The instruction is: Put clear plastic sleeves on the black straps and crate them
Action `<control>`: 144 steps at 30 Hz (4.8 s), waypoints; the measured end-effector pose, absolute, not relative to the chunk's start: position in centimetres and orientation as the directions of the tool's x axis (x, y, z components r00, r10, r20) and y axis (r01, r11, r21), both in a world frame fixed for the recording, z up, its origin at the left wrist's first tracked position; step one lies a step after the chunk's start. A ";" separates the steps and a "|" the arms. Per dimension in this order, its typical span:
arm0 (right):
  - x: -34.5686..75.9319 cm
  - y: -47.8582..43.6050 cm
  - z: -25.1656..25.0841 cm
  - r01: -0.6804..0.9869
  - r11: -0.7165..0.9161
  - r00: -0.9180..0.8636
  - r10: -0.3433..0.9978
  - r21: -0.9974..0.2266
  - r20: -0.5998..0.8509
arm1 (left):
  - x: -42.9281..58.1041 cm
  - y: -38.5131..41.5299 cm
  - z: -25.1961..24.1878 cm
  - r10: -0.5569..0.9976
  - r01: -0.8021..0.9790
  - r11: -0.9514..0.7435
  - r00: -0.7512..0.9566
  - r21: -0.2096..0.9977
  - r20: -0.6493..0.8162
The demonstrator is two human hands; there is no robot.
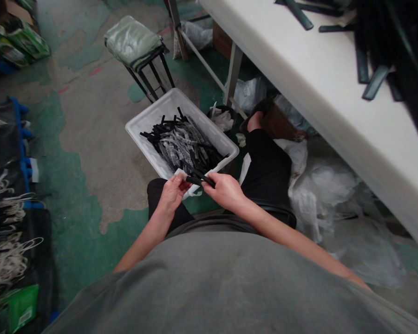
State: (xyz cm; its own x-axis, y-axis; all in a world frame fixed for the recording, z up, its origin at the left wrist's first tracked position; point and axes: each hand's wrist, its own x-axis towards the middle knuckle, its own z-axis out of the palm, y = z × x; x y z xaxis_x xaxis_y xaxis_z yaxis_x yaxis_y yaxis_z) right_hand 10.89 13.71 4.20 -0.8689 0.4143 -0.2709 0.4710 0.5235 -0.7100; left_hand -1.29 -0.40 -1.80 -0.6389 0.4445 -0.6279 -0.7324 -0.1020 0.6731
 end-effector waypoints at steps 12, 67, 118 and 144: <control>10.3 14.3 5.5 0.466 0.388 -0.884 0.175 -0.795 -0.433 | 1.0 -0.3 -1.9 0.534 -0.820 -0.127 -0.531 0.558 -0.658; 12.5 15.6 10.3 0.424 0.531 -0.904 0.191 -0.734 -0.384 | 2.2 0.6 3.1 0.646 -0.826 -0.238 -0.528 0.511 -0.551; 12.9 15.3 8.2 0.307 -0.181 -0.859 0.371 -0.934 -0.354 | 0.8 -0.2 4.1 0.895 0.031 0.187 -0.418 0.982 -0.158; 18.8 15.9 5.2 0.546 -0.240 -0.690 0.415 -0.802 -0.594 | -11.8 1.1 -4.7 0.391 -0.321 0.343 -0.806 0.883 -0.445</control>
State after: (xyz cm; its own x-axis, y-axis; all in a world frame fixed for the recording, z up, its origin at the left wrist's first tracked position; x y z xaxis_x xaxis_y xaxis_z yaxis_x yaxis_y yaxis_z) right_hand 18.81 15.93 5.17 -0.6895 0.4151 -0.5935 0.5463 -0.2400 -0.8025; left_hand -11.79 1.12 -4.73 -0.8060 0.3908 -0.4445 -0.3205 0.3431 0.8829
